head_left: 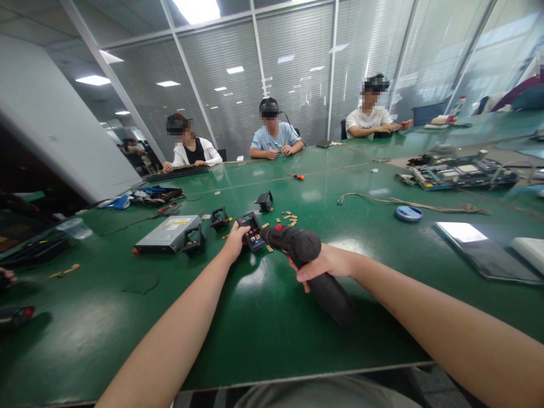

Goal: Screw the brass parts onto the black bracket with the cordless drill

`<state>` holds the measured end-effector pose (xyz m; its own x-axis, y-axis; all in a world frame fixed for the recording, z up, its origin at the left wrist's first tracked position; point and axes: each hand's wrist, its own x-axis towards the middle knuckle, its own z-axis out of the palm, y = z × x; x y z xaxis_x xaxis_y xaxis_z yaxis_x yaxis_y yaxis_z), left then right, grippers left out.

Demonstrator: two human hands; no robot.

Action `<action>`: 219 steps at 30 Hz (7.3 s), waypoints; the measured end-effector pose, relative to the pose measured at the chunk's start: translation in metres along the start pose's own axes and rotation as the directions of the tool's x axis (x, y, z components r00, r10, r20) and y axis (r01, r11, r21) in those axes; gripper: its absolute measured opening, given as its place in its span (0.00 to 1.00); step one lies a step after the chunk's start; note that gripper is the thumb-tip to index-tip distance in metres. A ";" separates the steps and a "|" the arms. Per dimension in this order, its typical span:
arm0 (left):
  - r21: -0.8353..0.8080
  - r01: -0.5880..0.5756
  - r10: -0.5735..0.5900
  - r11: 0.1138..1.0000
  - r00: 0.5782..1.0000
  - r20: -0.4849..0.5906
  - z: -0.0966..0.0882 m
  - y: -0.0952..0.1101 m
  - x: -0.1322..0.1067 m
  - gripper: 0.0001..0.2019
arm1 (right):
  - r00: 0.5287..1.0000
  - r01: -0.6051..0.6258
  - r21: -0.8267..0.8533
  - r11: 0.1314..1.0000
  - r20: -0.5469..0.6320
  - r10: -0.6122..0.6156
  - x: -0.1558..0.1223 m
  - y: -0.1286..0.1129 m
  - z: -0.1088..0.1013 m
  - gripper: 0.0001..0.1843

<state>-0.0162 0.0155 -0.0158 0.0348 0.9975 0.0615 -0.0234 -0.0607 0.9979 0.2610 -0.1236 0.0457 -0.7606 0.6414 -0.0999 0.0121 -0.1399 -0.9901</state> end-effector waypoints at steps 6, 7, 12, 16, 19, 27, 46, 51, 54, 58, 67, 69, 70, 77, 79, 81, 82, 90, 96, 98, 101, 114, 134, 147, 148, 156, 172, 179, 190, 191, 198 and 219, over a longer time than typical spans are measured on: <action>0.060 -0.010 0.012 0.998 0.999 -0.036 -0.003 -0.005 0.005 0.19 | 1.000 0.016 0.016 1.000 -0.017 -0.015 0.002 0.004 0.000 0.22; 0.063 -0.012 0.014 0.998 0.999 -0.033 -0.003 -0.006 0.005 0.19 | 1.000 0.019 0.014 1.000 -0.017 -0.019 0.002 0.005 0.000 0.22; 0.093 -0.032 0.034 0.995 0.999 -0.023 -0.004 -0.008 0.005 0.20 | 1.000 0.026 0.018 0.999 -0.016 -0.026 0.003 0.008 -0.002 0.22; 0.141 -0.076 0.080 0.987 0.997 -0.021 -0.006 -0.009 0.005 0.19 | 0.999 0.034 0.008 0.999 0.002 -0.034 0.004 0.006 -0.001 0.21; 0.176 -0.075 0.081 0.982 0.996 -0.029 -0.007 -0.008 0.005 0.19 | 0.999 0.045 0.011 0.999 0.003 -0.045 0.004 0.005 -0.001 0.21; 0.147 -0.104 0.108 0.984 0.994 -0.021 -0.004 -0.008 0.005 0.19 | 1.000 0.023 -0.006 1.000 -0.003 -0.023 0.003 0.006 -0.002 0.20; 0.181 -0.131 0.138 0.975 0.990 -0.027 -0.005 -0.012 0.008 0.18 | 0.999 0.025 -0.004 1.000 -0.021 -0.025 0.002 0.010 -0.004 0.22; 0.174 -0.141 0.148 0.975 0.989 -0.030 -0.005 -0.014 0.010 0.19 | 0.999 0.025 -0.013 1.000 -0.024 -0.025 0.001 0.009 -0.005 0.21; 0.185 -0.144 0.151 0.972 0.988 -0.025 -0.005 -0.013 0.009 0.19 | 0.999 0.028 -0.015 0.999 -0.022 -0.028 0.001 0.009 -0.005 0.21; 0.182 -0.137 0.145 0.974 0.989 -0.031 -0.004 -0.010 0.007 0.19 | 0.999 0.022 -0.022 1.000 -0.024 -0.023 0.001 0.008 -0.004 0.21; 0.171 -0.131 0.141 0.977 0.989 -0.045 0.000 -0.006 0.002 0.18 | 1.000 0.016 -0.016 1.000 -0.021 -0.016 -0.001 0.005 -0.002 0.21; 0.168 -0.123 0.134 0.978 0.990 -0.053 0.002 -0.003 0.000 0.18 | 1.000 0.018 -0.020 1.000 -0.021 -0.018 0.000 0.006 -0.003 0.21; 0.164 -0.118 0.129 0.979 0.990 -0.061 0.004 -0.001 -0.001 0.18 | 1.000 0.021 -0.025 0.999 -0.021 -0.022 0.000 0.007 -0.004 0.21; 0.157 -0.105 0.118 0.982 0.990 -0.078 0.010 0.007 -0.008 0.19 | 0.999 0.027 -0.055 0.998 -0.017 -0.028 0.000 0.009 -0.006 0.20; 0.156 -0.105 0.118 0.982 0.990 -0.082 0.010 0.007 -0.008 0.19 | 1.000 0.015 -0.062 0.998 -0.014 -0.016 -0.001 0.007 -0.006 0.19; 0.157 -0.103 0.117 0.982 0.989 -0.089 0.009 0.006 -0.007 0.19 | 1.000 0.004 -0.067 0.998 -0.005 -0.004 -0.001 0.006 -0.005 0.18; 0.159 -0.103 0.118 0.982 0.989 -0.088 0.009 0.005 -0.007 0.18 | 1.000 0.007 -0.060 0.998 0.000 -0.007 -0.001 0.007 -0.005 0.18; 0.193 -0.122 0.135 0.974 0.989 -0.058 0.003 -0.003 0.000 0.18 | 0.998 -0.057 0.080 0.995 0.009 0.057 -0.003 0.004 0.000 0.24; 0.151 -0.111 0.126 0.982 0.987 -0.096 0.007 0.003 -0.004 0.18 | 0.982 -0.101 0.173 0.980 -0.143 0.126 -0.007 -0.004 0.007 0.26; 0.142 -0.117 0.131 0.983 0.987 -0.096 0.008 0.003 -0.005 0.18 | 0.968 -0.084 0.202 0.976 -0.218 0.129 -0.007 -0.003 0.009 0.24; 0.146 -0.126 0.141 0.981 0.985 -0.095 0.008 0.002 -0.004 0.19 | 0.944 -0.068 0.221 0.973 -0.302 0.134 -0.006 -0.003 0.012 0.22; 0.192 -0.134 0.148 0.972 0.987 -0.058 -0.003 -0.012 0.009 0.18 | 0.933 0.001 0.215 0.977 -0.352 0.077 -0.006 -0.009 0.024 0.19; 0.175 -0.128 0.139 0.976 0.989 -0.056 0.002 -0.006 0.003 0.19 | 0.927 0.002 0.098 0.995 -0.374 0.035 -0.004 -0.009 0.032 0.14; 0.202 -0.156 0.165 0.967 0.986 -0.029 -0.003 -0.011 0.007 0.17 | 0.939 0.013 0.127 0.992 -0.344 0.032 -0.004 -0.008 0.030 0.16; 0.198 -0.155 0.164 0.968 0.986 -0.030 -0.003 -0.011 0.007 0.17 | 0.939 0.014 0.130 0.991 -0.342 0.032 -0.004 -0.008 0.031 0.16; 0.185 -0.130 0.139 0.974 0.989 -0.040 -0.003 -0.010 0.006 0.17 | 0.942 0.012 0.182 0.983 -0.331 0.050 -0.003 -0.007 0.030 0.18; 0.194 -0.130 0.142 0.972 0.989 -0.050 -0.002 -0.005 0.001 0.19 | 0.951 0.004 0.165 0.986 -0.306 0.047 -0.003 -0.009 0.030 0.18; 0.214 -0.136 0.146 0.967 0.989 -0.035 -0.004 -0.007 0.001 0.17 | 0.949 -0.007 0.182 0.983 -0.308 0.064 -0.003 -0.010 0.031 0.19; 0.237 -0.138 0.154 0.962 0.987 -0.050 -0.004 -0.008 0.003 0.23 | 0.947 0.013 0.148 0.989 -0.319 0.035 -0.002 -0.005 0.030 0.18; 0.243 -0.143 0.155 0.959 0.987 -0.034 -0.004 -0.007 0.002 0.23 | 0.947 0.013 0.150 0.989 -0.320 0.036 -0.002 -0.005 0.029 0.19; 0.243 -0.168 0.168 0.955 0.986 0.018 0.000 0.002 -0.004 0.25 | 0.949 0.004 0.183 0.983 -0.311 0.054 -0.003 -0.008 0.031 0.19; -0.023 -0.023 0.025 0.999 0.996 0.091 -0.001 0.001 -0.002 0.23 | 0.933 0.005 0.131 0.991 -0.357 0.042 -0.004 -0.006 0.030 0.17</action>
<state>-0.0171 0.0136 -0.0145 0.1249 0.9883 0.0880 -0.0473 -0.0827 0.9955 0.2443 -0.1482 0.0547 -0.4777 0.8618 -0.1705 -0.0764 -0.2341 -0.9692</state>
